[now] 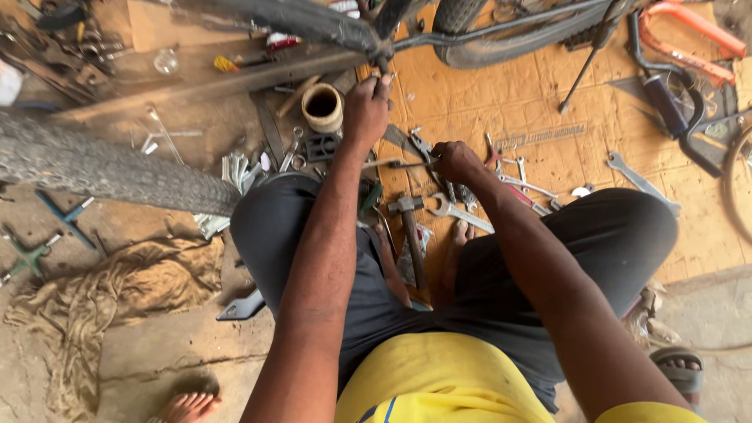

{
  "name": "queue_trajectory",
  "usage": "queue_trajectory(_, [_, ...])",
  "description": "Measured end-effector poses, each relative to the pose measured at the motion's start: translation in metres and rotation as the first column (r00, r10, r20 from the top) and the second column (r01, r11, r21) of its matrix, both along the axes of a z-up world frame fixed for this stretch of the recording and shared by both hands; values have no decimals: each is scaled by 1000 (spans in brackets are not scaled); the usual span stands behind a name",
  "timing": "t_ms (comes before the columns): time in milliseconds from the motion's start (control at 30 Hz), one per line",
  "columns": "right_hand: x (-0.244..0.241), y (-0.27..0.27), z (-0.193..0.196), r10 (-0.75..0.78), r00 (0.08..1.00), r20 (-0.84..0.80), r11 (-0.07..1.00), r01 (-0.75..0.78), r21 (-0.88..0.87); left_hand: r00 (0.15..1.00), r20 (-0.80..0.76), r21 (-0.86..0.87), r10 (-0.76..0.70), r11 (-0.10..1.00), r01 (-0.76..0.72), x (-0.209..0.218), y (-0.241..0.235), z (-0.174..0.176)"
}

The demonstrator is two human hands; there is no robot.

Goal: The person repairs a bicycle pedal by sitting on the floor. They use a hammer and pliers to adjust the pedal mechanism, then use a screwdriver to tighten a screw on the pedal.

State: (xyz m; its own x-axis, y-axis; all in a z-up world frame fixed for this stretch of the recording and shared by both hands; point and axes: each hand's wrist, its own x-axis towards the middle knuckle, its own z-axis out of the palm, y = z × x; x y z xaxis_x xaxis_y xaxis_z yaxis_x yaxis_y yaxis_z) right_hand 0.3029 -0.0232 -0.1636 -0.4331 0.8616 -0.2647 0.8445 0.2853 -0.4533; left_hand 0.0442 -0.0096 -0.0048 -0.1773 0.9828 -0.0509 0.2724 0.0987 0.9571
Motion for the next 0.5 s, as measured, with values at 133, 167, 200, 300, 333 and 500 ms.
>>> queue_trajectory(133, [2, -46, -26, 127, 977, 171, 965, -82, -250, 935, -355, 98, -15, 994, 53, -17, -5, 4])
queue_trajectory(167, [-2, -60, -32, 211, 960, 182, 948, -156, -279, 952, -307, 55, -19, 998, 37, -21, -5, 6])
queue_trajectory(200, [-6, -72, -34, 294, 937, 189, 924, -228, -308, 966, -258, 11, -21, 1000, 24, -24, -5, 8])
queue_trajectory(300, [-15, -111, -33, 375, 873, 311, 901, -265, -342, 978, -209, 60, 12, 998, 0, -29, -3, 13])
queue_trajectory(333, [-20, -120, -31, 353, 903, 245, 908, -266, -324, 978, -208, 106, 26, 994, -3, -27, -2, 14])
queue_trajectory(500, [-42, -144, -32, 204, 950, 236, 901, -89, -424, 964, -263, -10, -26, 1000, 24, -17, 1, 11])
